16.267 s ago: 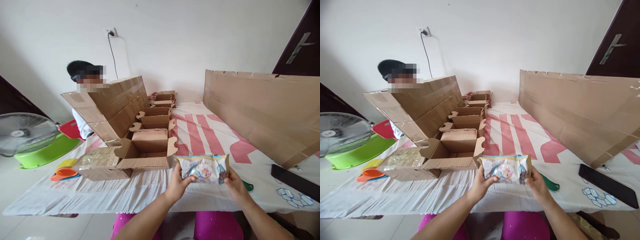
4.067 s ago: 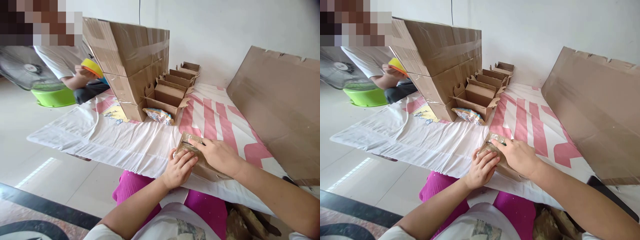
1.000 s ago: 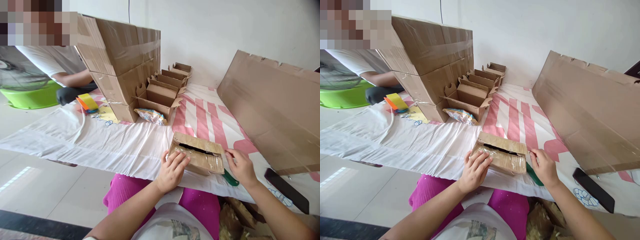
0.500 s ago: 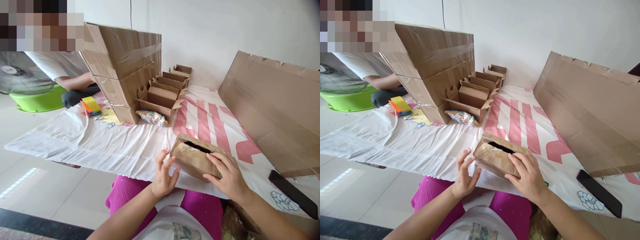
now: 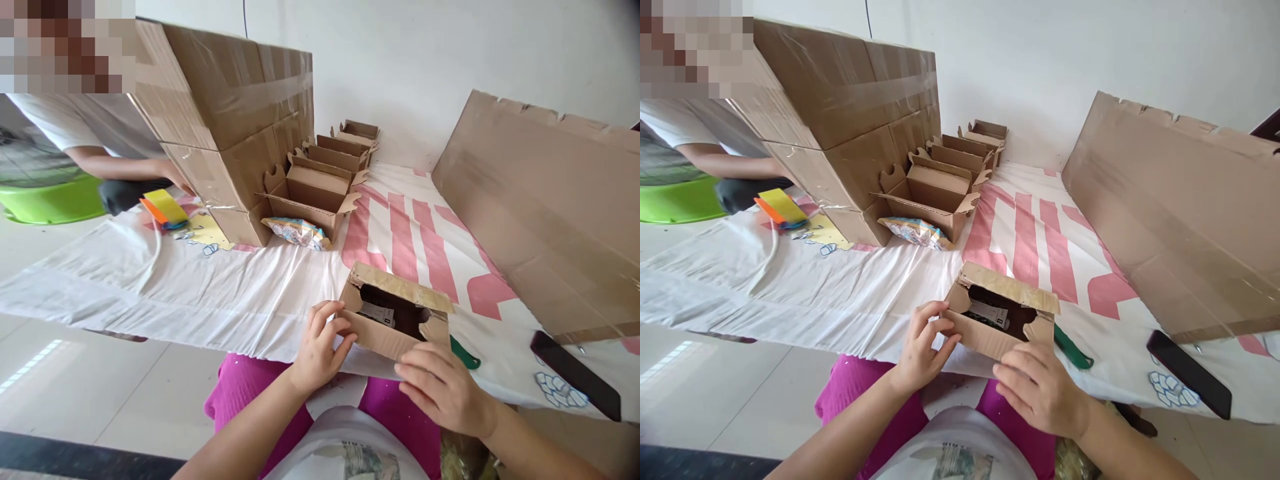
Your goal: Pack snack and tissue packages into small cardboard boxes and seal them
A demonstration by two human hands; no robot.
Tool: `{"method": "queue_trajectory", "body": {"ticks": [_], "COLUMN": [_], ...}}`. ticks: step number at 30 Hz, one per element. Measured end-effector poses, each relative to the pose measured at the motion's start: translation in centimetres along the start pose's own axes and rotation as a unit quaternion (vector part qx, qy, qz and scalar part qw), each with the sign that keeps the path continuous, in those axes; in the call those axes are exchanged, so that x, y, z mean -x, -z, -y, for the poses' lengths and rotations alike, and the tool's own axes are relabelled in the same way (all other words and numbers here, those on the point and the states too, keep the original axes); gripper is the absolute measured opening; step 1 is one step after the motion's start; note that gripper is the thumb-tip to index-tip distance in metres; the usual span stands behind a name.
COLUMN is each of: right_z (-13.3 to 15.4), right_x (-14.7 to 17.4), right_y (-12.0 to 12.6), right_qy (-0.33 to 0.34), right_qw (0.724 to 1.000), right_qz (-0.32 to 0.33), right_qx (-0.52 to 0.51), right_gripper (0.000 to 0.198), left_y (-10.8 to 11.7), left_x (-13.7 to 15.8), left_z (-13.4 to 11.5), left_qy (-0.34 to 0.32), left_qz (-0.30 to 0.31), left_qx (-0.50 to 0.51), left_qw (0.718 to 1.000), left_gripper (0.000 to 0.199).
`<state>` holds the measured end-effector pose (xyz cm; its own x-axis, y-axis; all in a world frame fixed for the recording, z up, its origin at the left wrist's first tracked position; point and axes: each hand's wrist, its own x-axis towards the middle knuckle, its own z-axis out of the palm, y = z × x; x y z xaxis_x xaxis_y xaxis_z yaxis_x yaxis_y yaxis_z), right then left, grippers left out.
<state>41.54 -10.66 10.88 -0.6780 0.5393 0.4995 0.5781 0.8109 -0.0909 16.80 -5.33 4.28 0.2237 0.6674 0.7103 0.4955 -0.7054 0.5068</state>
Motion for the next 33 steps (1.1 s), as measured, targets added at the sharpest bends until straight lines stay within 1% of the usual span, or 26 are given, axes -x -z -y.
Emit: {"method": "queue_trajectory", "body": {"ticks": [2,3,6,8,10,14,16,18,20,24,26,30,33], "right_z": [-0.8,-1.3,-2.3,-2.7,-2.9,-3.5,-3.9,-4.2,-4.1,-3.3,-3.0,-2.8,-2.8], "right_x": [-0.1,-0.2,-0.5,-0.6,-0.7,-0.5,-0.2,0.1,0.2,0.0,-0.1,0.2,0.7], "right_y": [0.1,0.2,0.2,0.4,0.9,2.7,3.6,4.3,4.8,5.3,5.4,5.2,4.7], "right_qy": [-0.036,-0.053,-0.097,-0.110,-0.114,-0.139,-0.157,-0.167,-0.163,-0.155,-0.166,-0.205,-0.227], "right_qw": [0.999,0.998,0.992,0.989,0.988,0.980,0.972,0.968,0.968,0.958,0.946,0.923,0.917], "right_qz": [-0.030,-0.025,0.034,0.058,0.049,-0.006,-0.009,0.014,0.050,0.108,0.122,0.135,0.128], "right_qx": [0.022,0.035,0.067,0.078,0.089,0.145,0.176,0.189,0.186,0.216,0.249,0.295,0.301], "right_gripper": [0.023,0.024,0.034,0.039,0.037,0.023,0.018,0.016,0.017,0.019,0.020,0.028,0.031], "left_y": [-0.1,-0.1,0.2,0.4,0.4,0.2,0.1,0.0,-0.1,-0.2,-0.3,-0.3,-0.3], "left_x": [-0.3,-0.4,-0.8,-0.8,-0.7,-0.3,-0.2,-0.2,-0.2,-0.2,-0.1,0.0,0.1], "left_z": [-0.1,-0.1,0.0,0.0,0.0,0.0,0.0,0.0,0.0,-0.1,-0.1,-0.1,-0.2], "left_qy": [-0.018,-0.024,-0.038,-0.039,-0.034,-0.028,-0.025,-0.024,-0.024,-0.026,-0.026,-0.024,-0.024], "left_qz": [0.001,0.007,0.036,0.052,0.059,0.052,0.048,0.046,0.044,0.040,0.038,0.036,0.033], "left_qx": [-0.026,-0.038,-0.066,-0.068,-0.063,-0.055,-0.053,-0.051,-0.051,-0.053,-0.057,-0.061,-0.059], "left_qw": [1.000,0.999,0.996,0.996,0.996,0.997,0.997,0.997,0.997,0.997,0.997,0.997,0.997], "left_gripper": [0.023,0.027,0.037,0.041,0.041,0.040,0.041,0.041,0.040,0.038,0.038,0.041,0.042]}}
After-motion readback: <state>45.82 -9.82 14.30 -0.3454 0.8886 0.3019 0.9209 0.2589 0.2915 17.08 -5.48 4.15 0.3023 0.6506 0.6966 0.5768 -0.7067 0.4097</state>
